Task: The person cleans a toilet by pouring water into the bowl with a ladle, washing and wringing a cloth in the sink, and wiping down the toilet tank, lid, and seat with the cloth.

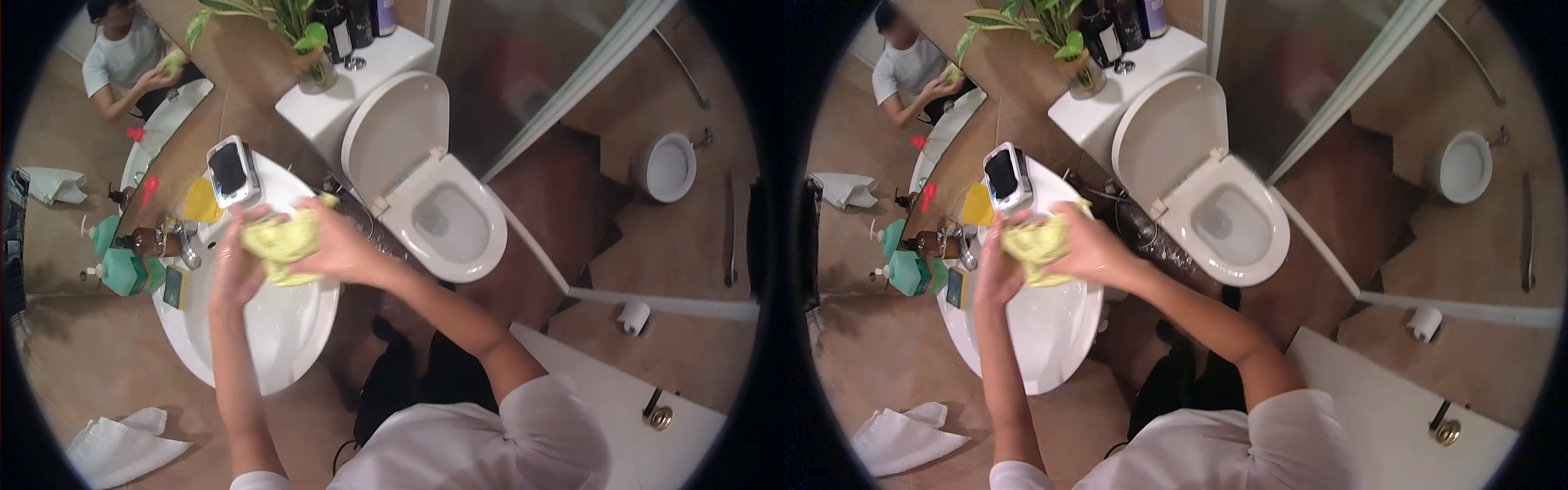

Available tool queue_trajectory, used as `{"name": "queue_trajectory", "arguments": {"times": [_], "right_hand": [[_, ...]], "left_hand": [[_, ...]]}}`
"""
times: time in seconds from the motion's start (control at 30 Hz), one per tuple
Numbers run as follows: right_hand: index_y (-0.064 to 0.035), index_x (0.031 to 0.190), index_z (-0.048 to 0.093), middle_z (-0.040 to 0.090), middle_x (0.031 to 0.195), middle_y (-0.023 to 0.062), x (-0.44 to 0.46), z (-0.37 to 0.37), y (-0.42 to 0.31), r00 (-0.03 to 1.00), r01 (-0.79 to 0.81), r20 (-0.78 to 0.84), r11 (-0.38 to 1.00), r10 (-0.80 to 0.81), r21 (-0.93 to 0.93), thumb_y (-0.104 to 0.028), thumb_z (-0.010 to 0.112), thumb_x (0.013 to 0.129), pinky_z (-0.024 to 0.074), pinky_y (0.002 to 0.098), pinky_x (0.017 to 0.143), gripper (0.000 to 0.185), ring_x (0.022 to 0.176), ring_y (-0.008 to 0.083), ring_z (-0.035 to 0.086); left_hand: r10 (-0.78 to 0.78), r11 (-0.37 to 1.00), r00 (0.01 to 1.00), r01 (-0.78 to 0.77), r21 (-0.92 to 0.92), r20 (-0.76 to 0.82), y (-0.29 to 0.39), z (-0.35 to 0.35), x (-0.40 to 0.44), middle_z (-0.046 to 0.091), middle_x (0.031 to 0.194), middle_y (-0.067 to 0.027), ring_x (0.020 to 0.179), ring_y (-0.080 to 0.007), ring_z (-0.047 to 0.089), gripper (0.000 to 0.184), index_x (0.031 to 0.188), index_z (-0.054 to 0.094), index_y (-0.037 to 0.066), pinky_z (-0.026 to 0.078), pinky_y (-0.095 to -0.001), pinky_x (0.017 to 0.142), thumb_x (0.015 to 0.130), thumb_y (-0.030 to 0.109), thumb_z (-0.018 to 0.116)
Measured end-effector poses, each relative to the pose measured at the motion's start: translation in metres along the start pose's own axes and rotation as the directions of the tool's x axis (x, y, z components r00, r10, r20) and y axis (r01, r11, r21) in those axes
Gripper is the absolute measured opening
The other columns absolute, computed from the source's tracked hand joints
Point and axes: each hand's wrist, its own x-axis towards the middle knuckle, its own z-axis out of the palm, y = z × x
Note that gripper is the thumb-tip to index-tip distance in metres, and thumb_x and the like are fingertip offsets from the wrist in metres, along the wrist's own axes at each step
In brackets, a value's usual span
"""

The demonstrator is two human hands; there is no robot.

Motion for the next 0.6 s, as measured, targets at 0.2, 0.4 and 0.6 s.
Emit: {"name": "queue_trajectory", "arguments": {"times": [0.2, 0.4, 0.6], "right_hand": [[0.0014, 0.107, 0.061, 0.065, 0.096, 0.0075, 0.031, -0.189, 0.071, 0.829, -0.304, -0.212, 0.735, 0.518, 0.606, -0.038, 0.064, 0.085, 0.0475, 0.0294, 0.079, 0.046, 0.088, 0.0129, 0.061], [0.0053, 0.099, 0.062, 0.065, 0.083, 0.0106, 0.164, -0.314, 0.072, 0.823, -0.083, -0.534, 0.971, 0.195, 0.226, -0.024, 0.064, 0.083, 0.0500, 0.0299, 0.048, 0.033, 0.064, 0.0163, 0.064], [0.0013, 0.109, 0.055, 0.058, 0.109, 0.0259, 0.274, -0.306, 0.099, 0.841, -0.482, -0.536, 0.554, 0.076, -0.679, -0.018, 0.062, 0.076, 0.0493, 0.0453, 0.083, 0.039, 0.097, 0.0357, 0.062]], "left_hand": [[0.386, 0.566, 0.922, -0.230, 0.792, -0.008, -0.061, 0.069, 0.178, 0.047, 0.128, -0.0198, 0.120, -0.0294, 0.044, 0.063, 0.127, 0.044, -0.001, 0.035, -0.0406, 0.100, 0.085, 0.044, 0.058], [0.701, 0.105, 0.696, -0.316, 0.943, 0.155, -0.100, 0.093, 0.255, 0.048, 0.121, -0.0242, 0.114, -0.0390, 0.045, 0.061, 0.128, 0.042, -0.002, 0.037, -0.0417, 0.098, 0.077, 0.019, 0.068], [0.703, 0.085, 0.709, -0.174, 0.981, 0.065, -0.107, 0.105, 0.248, 0.051, 0.091, -0.0148, 0.087, -0.0341, 0.050, 0.053, 0.117, 0.053, 0.006, 0.042, -0.0412, 0.079, 0.065, 0.002, 0.064]]}}
